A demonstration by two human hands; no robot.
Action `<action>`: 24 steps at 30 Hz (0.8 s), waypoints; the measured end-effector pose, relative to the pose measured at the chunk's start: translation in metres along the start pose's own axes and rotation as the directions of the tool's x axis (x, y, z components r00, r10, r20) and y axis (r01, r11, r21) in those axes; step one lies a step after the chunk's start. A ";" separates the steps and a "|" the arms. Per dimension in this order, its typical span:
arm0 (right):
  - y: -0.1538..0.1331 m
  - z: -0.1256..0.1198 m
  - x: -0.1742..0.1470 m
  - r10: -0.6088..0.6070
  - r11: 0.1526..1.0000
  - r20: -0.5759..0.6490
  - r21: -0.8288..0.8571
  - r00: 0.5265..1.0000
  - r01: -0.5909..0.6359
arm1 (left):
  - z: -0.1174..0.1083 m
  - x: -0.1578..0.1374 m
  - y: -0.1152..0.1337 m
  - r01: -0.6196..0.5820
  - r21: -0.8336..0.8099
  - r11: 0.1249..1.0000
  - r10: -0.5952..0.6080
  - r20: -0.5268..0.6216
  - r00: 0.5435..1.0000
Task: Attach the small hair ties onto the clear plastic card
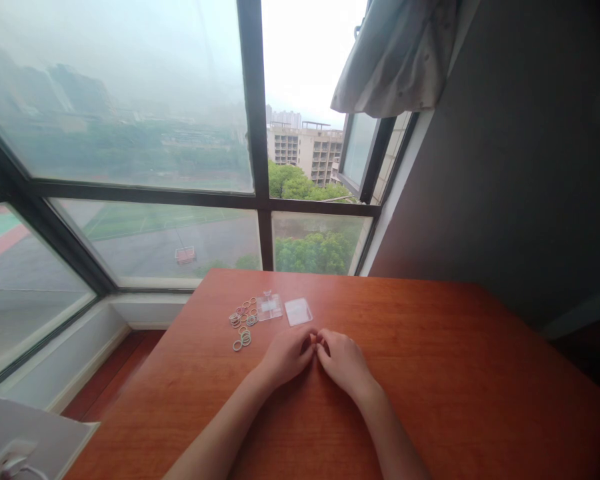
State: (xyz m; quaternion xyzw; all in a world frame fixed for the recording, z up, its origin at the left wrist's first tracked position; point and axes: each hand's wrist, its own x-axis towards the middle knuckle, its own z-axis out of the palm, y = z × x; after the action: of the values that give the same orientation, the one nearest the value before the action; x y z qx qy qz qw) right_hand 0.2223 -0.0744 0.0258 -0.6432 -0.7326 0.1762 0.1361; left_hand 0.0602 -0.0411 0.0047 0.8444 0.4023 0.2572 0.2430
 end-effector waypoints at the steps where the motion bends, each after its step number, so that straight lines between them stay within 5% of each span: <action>1: 0.000 0.000 0.000 0.001 1.000 0.003 0.001 1.000 -0.001 | 0.000 0.000 0.000 -0.001 -0.001 1.000 0.001 0.000 1.000; 24: 0.002 0.002 0.000 -0.006 1.000 -0.002 -0.001 1.000 0.006 | 0.000 0.000 0.000 0.014 -0.008 1.000 -0.014 0.005 1.000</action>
State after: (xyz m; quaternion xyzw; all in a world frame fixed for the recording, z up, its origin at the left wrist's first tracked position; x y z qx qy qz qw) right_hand 0.2234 -0.0741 0.0234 -0.6410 -0.7347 0.1749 0.1370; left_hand 0.0605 -0.0414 0.0048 0.8413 0.4063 0.2550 0.2492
